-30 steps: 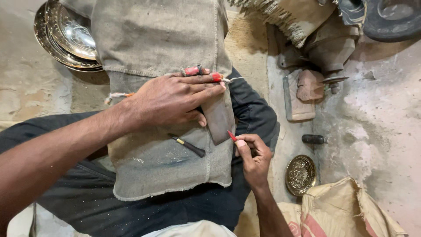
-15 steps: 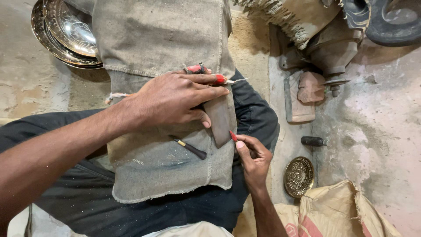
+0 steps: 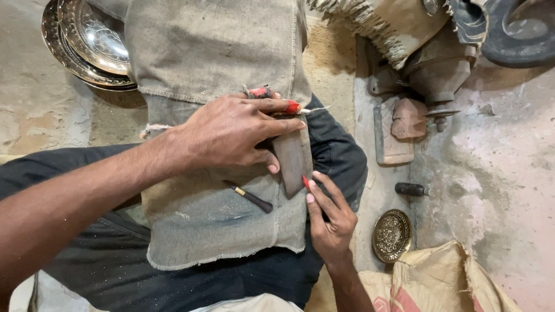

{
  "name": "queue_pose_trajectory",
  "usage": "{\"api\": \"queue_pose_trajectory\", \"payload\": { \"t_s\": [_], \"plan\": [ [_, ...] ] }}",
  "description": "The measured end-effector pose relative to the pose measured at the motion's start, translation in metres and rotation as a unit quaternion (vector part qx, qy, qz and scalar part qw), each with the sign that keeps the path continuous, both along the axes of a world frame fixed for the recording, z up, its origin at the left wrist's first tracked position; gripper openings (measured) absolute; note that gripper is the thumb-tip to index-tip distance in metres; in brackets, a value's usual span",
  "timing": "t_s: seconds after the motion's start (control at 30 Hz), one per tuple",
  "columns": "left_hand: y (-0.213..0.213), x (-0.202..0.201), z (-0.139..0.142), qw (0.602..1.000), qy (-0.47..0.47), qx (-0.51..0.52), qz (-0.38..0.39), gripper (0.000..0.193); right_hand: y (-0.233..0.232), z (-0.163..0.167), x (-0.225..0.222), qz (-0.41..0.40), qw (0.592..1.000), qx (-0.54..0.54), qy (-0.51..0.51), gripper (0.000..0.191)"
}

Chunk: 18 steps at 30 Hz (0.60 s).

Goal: The person sits on the floor and first sharpens a red-handled chisel by rubbing it against a flat abrasive block on a cloth cushion. They then lay an engraved brass plate on the cushion, hold a punch against the plate's patterned surface, and strike the punch with a wooden mallet to chase the design, repositioning the punch repeatedly across the plate.

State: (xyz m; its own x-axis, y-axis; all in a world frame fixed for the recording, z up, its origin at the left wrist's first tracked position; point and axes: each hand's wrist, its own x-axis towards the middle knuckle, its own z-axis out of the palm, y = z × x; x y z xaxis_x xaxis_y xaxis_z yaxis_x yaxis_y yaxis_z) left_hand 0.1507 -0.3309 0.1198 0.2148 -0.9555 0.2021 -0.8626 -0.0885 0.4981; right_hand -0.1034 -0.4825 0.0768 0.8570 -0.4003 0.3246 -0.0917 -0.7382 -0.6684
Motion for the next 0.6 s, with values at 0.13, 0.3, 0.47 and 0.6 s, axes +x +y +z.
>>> {"api": "queue_pose_trajectory", "payload": {
  "t_s": [0.13, 0.3, 0.47, 0.6],
  "plan": [
    [0.0, 0.001, 0.002, 1.0, 0.007, 0.002, -0.003, 0.08, 0.003, 0.001, -0.002, 0.009, 1.0, -0.009, 0.002, 0.027],
    [-0.002, 0.007, 0.001, 1.0, 0.018, 0.005, -0.011, 0.082, -0.004, 0.002, 0.018, 0.032, 0.999, -0.017, -0.007, 0.027],
    [-0.003, 0.007, -0.005, 1.0, 0.03, 0.002, -0.003, 0.081, -0.01, 0.011, 0.045, 0.052, 0.998, -0.021, -0.026, 0.026],
    [-0.005, 0.006, -0.01, 1.0, 0.006, -0.026, -0.012, 0.08, -0.002, 0.022, 0.037, 0.068, 0.998, -0.013, -0.013, 0.03]
  ]
}}
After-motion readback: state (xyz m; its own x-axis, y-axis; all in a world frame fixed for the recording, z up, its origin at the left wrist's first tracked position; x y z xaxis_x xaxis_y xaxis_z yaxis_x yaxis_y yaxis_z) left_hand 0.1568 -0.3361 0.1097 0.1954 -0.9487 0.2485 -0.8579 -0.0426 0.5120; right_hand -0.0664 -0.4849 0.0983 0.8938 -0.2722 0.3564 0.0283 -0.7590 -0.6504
